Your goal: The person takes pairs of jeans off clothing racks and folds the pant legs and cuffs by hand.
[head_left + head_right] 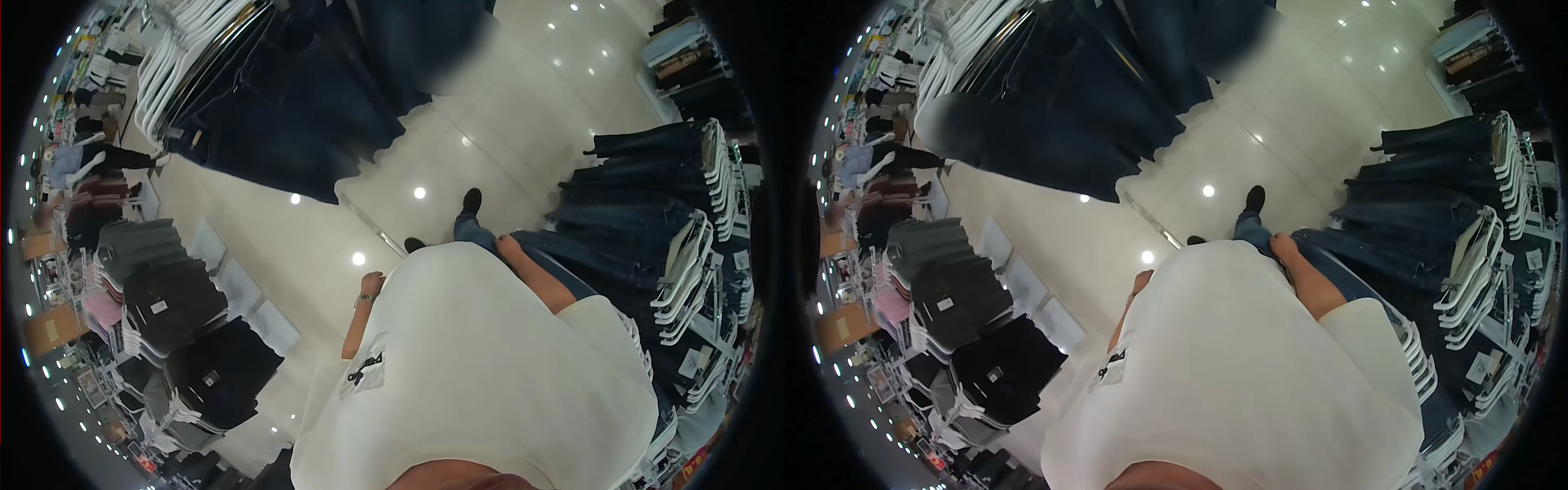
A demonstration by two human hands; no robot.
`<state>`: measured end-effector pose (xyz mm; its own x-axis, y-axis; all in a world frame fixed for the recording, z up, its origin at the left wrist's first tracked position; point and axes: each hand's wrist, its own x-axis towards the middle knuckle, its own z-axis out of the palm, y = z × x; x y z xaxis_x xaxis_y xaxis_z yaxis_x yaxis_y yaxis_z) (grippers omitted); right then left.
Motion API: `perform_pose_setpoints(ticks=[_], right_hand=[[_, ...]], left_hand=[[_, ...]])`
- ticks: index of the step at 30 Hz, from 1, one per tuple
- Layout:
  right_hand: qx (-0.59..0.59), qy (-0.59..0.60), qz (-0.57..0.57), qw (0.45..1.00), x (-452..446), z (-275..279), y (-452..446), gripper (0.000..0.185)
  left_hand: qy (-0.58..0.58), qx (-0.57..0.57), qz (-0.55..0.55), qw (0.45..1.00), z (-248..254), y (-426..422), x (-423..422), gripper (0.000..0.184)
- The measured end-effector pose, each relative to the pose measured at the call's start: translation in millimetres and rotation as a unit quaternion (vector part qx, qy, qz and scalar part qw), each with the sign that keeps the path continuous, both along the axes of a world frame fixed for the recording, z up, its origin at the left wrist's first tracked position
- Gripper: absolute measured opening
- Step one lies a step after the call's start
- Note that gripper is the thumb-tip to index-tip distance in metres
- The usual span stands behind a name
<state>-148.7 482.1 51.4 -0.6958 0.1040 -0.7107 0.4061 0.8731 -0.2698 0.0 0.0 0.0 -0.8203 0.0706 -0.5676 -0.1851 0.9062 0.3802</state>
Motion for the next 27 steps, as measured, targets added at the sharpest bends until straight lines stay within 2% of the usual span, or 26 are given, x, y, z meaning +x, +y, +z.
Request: perform_pose_setpoints(ticks=[2,3,5,9,11,12,15,18,21,24,27], right_hand=[[-0.004,0.009,0.005,1.000,-13.3,-4.6,-5.0,0.037],[-0.028,-0.032,-0.002,0.999,-24.7,-0.7,8.4,0.036],[-0.040,-0.068,-0.017,0.997,-67.9,6.1,27.3,0.033],[-0.125,-0.041,-0.093,0.987,-128.6,-10.5,55.7,0.027],[-0.179,-0.064,-0.121,0.974,-153.5,-10.8,67.6,0.025],[-0.192,-0.070,-0.145,0.968,-162.1,-8.2,71.0,0.024],[-0.229,-0.087,-0.195,0.950,-189.6,-7.8,86.9,0.022],[-0.245,-0.110,-0.208,0.941,-202.9,-23.6,101.7,0.022],[-0.235,-0.117,-0.233,0.936,-212.1,-26.0,110.3,0.022],[-0.231,-0.119,-0.257,0.931,-218.6,-39.4,122.3,0.023],[-0.232,-0.132,-0.273,0.924,-226.1,-43.3,133.4,0.024]], left_hand=[[0.010,-0.005,-0.020,1.000,-9.9,-9.7,-2.7,0.028],[-0.008,-0.008,0.006,1.000,12.8,1.7,-1.9,0.026],[0.001,0.023,0.056,0.998,10.3,21.5,-26.5,0.023],[-0.092,-0.027,-0.001,0.995,-20.6,42.6,-72.9,0.029],[-0.061,-0.025,0.016,0.998,-21.8,52.4,-94.4,0.031],[-0.047,-0.026,0.025,0.998,-18.2,54.7,-102.9,0.033],[-0.032,0.031,0.088,0.995,49.6,73.8,-151.0,0.031],[-0.008,-0.002,-0.067,0.998,58.0,71.0,-197.6,0.032],[0.056,-0.032,-0.058,0.996,66.2,85.5,-228.4,0.033],[0.004,-0.001,0.005,1.000,88.0,100.0,-264.8,0.031],[0.060,0.001,-0.054,0.997,82.9,96.0,-287.3,0.028]])
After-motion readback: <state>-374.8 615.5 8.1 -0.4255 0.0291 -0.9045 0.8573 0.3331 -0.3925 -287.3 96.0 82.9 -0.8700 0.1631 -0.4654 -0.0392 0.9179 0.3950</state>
